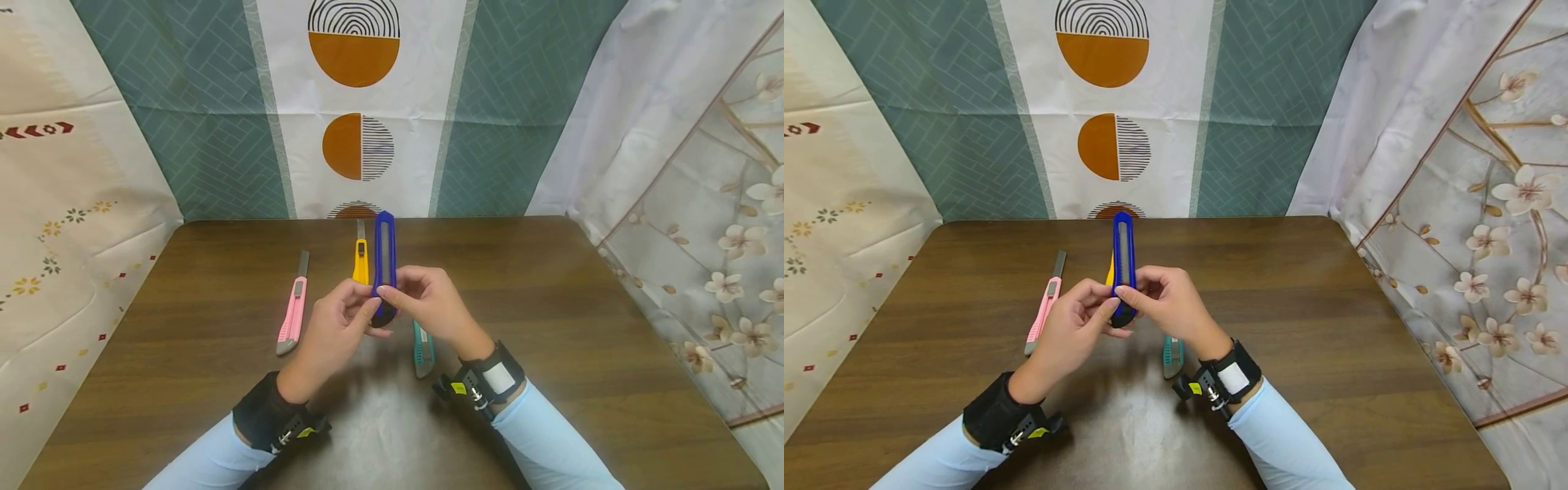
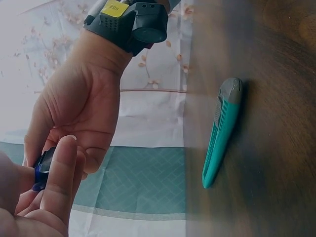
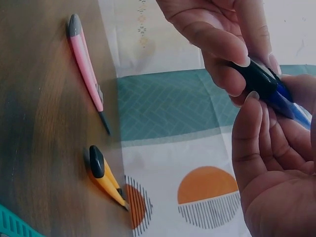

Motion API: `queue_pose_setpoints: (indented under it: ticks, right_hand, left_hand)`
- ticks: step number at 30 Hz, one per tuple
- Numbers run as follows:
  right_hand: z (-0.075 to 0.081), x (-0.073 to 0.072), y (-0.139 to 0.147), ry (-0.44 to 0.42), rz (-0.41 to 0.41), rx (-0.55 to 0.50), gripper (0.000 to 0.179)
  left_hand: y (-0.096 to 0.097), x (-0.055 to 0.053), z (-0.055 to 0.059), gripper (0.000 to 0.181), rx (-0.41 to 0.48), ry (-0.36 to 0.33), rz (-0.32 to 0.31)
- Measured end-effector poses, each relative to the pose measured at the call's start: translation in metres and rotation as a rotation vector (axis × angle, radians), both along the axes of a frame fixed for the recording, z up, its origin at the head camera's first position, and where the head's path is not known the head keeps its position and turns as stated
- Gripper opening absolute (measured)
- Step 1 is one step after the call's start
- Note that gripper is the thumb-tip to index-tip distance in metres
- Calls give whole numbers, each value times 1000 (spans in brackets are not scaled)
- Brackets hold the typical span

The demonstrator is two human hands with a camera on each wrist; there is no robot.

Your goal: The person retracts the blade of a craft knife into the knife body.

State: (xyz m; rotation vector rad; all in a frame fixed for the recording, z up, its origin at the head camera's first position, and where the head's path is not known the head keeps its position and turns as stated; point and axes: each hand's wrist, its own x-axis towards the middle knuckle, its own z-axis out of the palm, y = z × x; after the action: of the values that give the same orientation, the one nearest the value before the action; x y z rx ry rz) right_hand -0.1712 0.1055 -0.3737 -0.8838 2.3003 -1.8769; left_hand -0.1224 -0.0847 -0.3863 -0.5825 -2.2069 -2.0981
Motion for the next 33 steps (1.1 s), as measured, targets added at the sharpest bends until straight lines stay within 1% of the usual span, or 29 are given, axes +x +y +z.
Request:
queue_pose_setpoints:
  ticks: [11,16,23,33]
  right_hand:
    - [-1,-1,1,1,5,0,10]
    - [-1,-2,1,-7,2,6,9]
    - [-1,-2,1,-16,3,10,9]
    - [-2,-3,1,-16,5,14,9]
  left_hand:
    - [-1,0,0,24,-14,0,-5]
    - [-1,0,-1,22,-13,-10,-4]
    - [-2,-1,-1,23,-34,-25,4]
    - [-2,-1,-1,23,-39,-22,-1]
